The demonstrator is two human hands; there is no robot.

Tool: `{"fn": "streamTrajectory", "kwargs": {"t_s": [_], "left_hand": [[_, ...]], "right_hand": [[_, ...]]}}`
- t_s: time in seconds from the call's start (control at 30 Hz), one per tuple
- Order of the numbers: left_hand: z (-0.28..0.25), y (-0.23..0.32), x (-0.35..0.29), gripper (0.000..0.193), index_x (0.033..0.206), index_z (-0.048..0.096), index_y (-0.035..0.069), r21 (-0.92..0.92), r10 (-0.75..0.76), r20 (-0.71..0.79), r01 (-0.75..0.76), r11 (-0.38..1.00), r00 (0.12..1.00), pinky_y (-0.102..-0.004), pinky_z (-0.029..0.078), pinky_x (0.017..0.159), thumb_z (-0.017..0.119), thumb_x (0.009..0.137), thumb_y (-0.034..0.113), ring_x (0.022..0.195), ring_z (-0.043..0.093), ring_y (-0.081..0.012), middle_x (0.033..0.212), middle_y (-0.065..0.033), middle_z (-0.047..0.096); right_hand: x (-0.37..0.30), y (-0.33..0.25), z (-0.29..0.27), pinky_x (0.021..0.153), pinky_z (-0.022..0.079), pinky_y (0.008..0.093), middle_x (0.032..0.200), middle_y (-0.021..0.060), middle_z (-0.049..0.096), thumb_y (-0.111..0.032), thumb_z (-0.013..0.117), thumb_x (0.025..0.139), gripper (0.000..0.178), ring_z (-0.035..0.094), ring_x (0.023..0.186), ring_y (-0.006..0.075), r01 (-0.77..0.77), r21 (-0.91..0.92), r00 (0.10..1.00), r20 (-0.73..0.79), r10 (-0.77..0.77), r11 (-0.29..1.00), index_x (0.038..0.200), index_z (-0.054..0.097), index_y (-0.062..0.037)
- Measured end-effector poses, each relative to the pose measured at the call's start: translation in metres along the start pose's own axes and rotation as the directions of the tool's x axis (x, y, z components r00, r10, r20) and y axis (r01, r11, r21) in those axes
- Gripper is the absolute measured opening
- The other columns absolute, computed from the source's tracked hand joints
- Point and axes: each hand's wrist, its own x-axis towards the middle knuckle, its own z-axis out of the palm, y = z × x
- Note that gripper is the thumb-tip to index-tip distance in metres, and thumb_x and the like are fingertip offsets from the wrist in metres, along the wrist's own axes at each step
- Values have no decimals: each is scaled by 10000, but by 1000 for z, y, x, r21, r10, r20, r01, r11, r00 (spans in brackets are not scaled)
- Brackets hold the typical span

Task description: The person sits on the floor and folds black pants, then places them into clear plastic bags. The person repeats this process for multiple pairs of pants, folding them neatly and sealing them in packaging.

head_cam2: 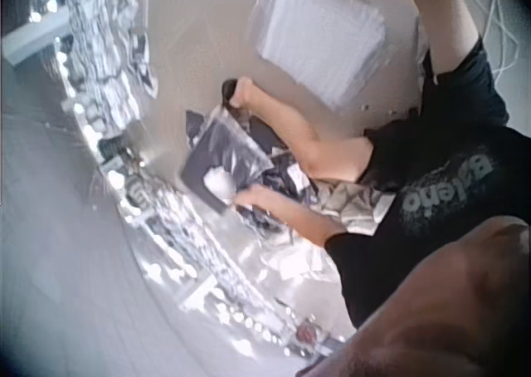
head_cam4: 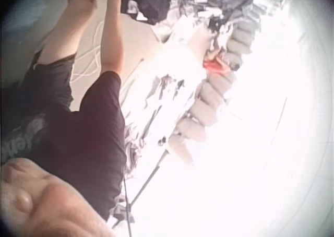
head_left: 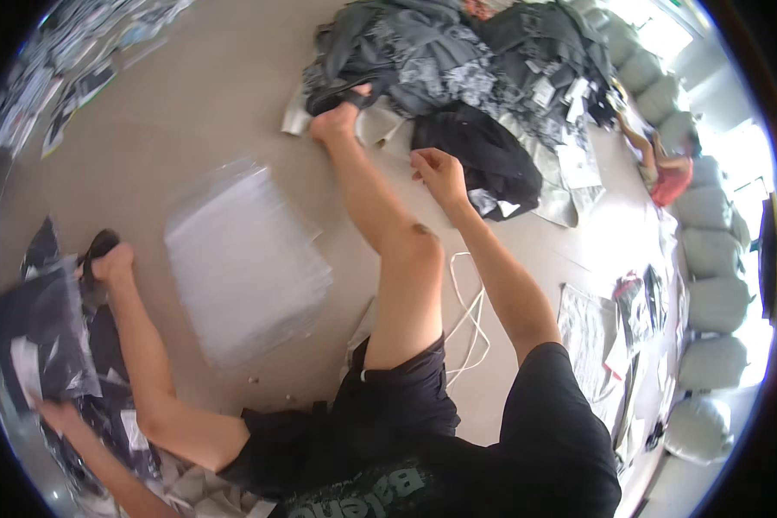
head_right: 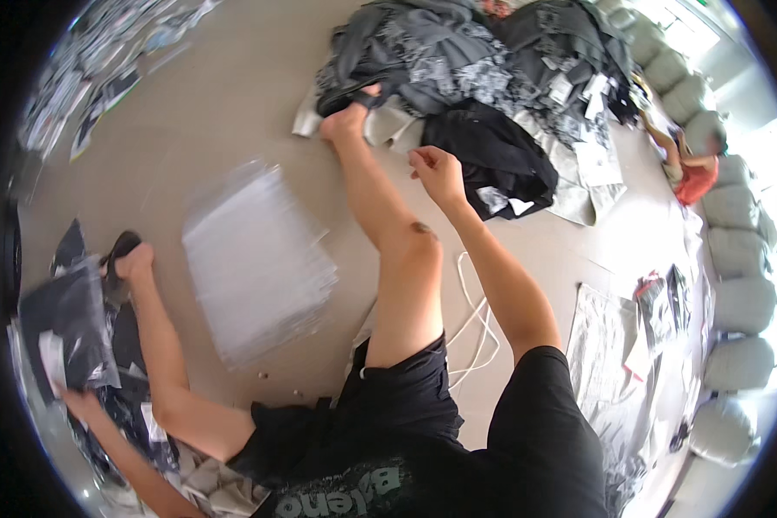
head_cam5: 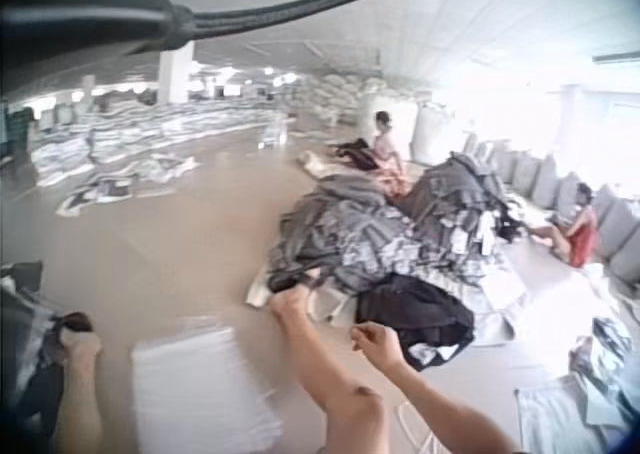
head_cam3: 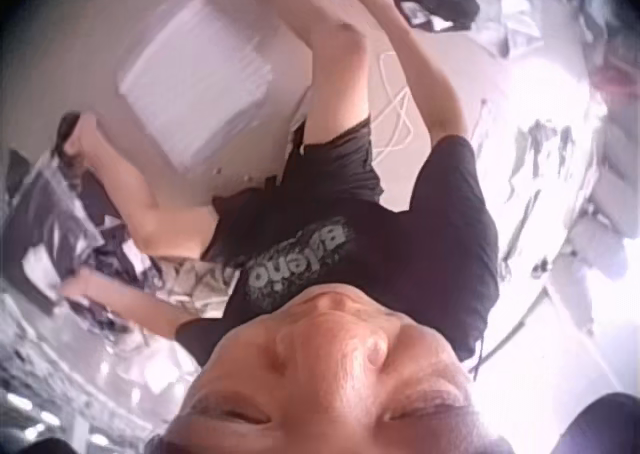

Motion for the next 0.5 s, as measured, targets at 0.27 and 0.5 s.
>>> {"fn": "streamTrajectory", "kwargs": {"t_s": [0.27, 0.5], "left_hand": [[-191, -129, 53, 504, 1482, 567, 97, 181, -285, -249, 333, 925, 926, -371, 551, 1010, 607, 1077, 394, 1262, 630, -262, 1433, -126, 594], [-156, -138, -3, 478, 1482, 598, 165, 436, -420, 36, 364, 823, 907, -342, 500, 994, 661, 1063, 386, 1249, 582, -213, 1420, -79, 560]], "right_hand": [[20, 154, -92, 1029, 547, 452, 1402, 201, 618, -409, 874, 835, 814, 665, 1217, 337, -165, -615, 957, -289, -26, 771, 1531, 548, -141], [75, 149, -33, 1133, 443, 586, 1442, 198, 627, -516, 804, 869, 662, 625, 1305, 405, -156, -915, 975, -203, -91, 372, 1433, 634, -214]]}}
